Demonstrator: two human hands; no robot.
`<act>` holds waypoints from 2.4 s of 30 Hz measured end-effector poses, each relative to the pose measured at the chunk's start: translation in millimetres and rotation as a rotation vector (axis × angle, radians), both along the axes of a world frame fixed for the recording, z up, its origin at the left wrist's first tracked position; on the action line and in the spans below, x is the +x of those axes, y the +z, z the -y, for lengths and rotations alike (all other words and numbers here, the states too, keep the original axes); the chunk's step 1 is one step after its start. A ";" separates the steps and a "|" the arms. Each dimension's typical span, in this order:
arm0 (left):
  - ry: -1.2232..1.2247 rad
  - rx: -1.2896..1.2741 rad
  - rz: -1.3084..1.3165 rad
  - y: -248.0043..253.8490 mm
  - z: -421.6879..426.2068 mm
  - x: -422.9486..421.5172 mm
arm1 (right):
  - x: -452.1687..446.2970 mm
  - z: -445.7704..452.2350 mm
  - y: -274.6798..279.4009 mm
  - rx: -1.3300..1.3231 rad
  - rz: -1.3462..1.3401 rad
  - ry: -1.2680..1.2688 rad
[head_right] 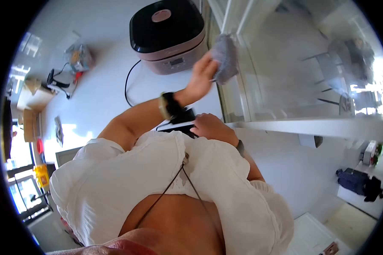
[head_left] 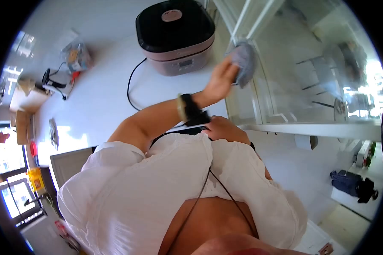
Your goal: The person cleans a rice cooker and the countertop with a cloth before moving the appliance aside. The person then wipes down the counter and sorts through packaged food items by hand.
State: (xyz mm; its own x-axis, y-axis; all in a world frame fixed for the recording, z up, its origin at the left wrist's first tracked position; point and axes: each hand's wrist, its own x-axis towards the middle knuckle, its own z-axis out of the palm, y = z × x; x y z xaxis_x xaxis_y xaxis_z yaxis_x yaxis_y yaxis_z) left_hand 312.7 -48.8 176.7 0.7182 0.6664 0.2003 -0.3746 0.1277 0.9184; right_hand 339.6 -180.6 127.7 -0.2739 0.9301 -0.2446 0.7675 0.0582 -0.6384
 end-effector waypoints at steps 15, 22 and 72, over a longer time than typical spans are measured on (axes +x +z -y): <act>0.637 0.085 -0.295 -12.4 -120.0 -224.1 | 15.9 -68.5 -22.3 0.257 -0.294 -0.625; 0.531 1.463 -0.755 -10.9 -118.2 -131.8 | -8.7 -120.2 32.3 0.794 -0.278 -0.737; 0.231 -0.191 -0.204 -158.7 -379.9 -125.1 | 115.3 -276.6 21.3 0.454 -0.261 -0.989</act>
State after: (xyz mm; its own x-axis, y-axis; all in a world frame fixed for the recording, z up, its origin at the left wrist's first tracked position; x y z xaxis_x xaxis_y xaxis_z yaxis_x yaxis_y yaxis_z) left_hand 187.6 331.0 18.0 0.5564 0.8275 -0.0756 -0.2254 0.2379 0.9448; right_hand 454.9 95.9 149.0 0.6419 0.7557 0.1300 0.4511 -0.2351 -0.8610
